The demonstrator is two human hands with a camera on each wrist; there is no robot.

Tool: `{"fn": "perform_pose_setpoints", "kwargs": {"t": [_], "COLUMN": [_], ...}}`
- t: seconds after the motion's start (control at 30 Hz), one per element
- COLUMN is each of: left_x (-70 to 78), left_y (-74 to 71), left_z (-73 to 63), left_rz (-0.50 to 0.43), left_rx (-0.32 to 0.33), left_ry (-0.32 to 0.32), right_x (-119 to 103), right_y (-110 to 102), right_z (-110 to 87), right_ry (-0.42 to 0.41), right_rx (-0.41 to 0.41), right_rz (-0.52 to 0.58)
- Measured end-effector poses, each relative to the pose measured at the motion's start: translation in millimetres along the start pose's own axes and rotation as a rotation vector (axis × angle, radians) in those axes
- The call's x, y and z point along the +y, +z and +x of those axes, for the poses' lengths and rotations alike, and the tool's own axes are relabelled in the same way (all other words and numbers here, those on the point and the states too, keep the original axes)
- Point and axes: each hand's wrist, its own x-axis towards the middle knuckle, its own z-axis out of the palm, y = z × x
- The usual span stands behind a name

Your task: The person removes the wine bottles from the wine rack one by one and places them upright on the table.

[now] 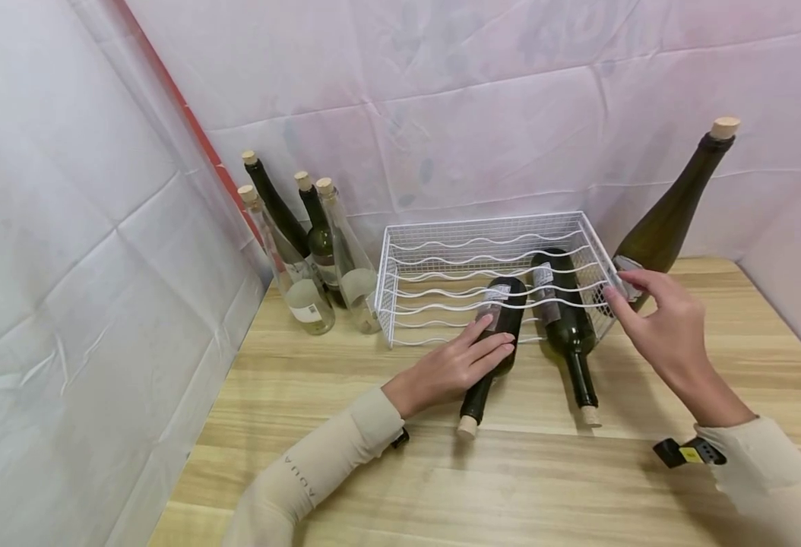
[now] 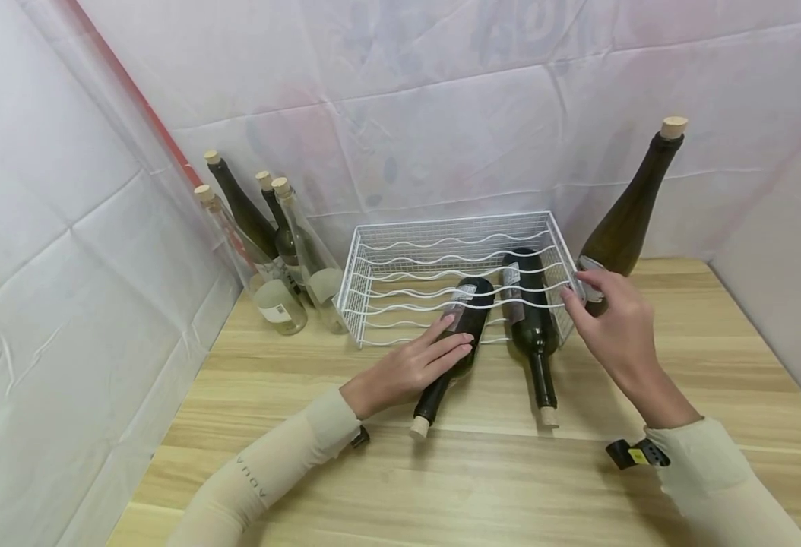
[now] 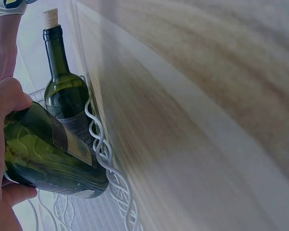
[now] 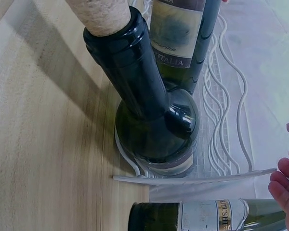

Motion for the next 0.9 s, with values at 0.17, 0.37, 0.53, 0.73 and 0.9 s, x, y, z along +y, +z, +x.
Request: {"fn": "perform_pose_setpoints", "kwargs": {"t": [0.17,0.37,0.53,0.73,0.9], "left_x": [-1.9,-3.7,-6.3,-7.4,-8.1], "left_y": [-6.8,-12.2,-16.2,-24.1,-29.2], "left_z": [-4.6,-9.3,-11.3,-12.1,-13.7], "left_rz": [-0.137,-0.281,-0.393,-0.485,-0.561], "left_rx": [0.049,0.129,0.197,0.225,0.249], "left_ry": [-0.077,-0.165,-0.212,-0.255,-0.305], "right_x": [-0.7,-0.6,0.1,-0.5,-2.1], "right_y": [0.2,1.4,2.5,1.9,2.6], "right_z": [0.4,-0.6,-1.5,-2.7,-1.9], "right_ry": [0.001,-0.013,-0.034,-0.058,-0.089], "right_rx": [0.013,0.036,0.050,0.040,0.035], "right_rz": [0.006,0.024,0.034,0.039,0.054]}}
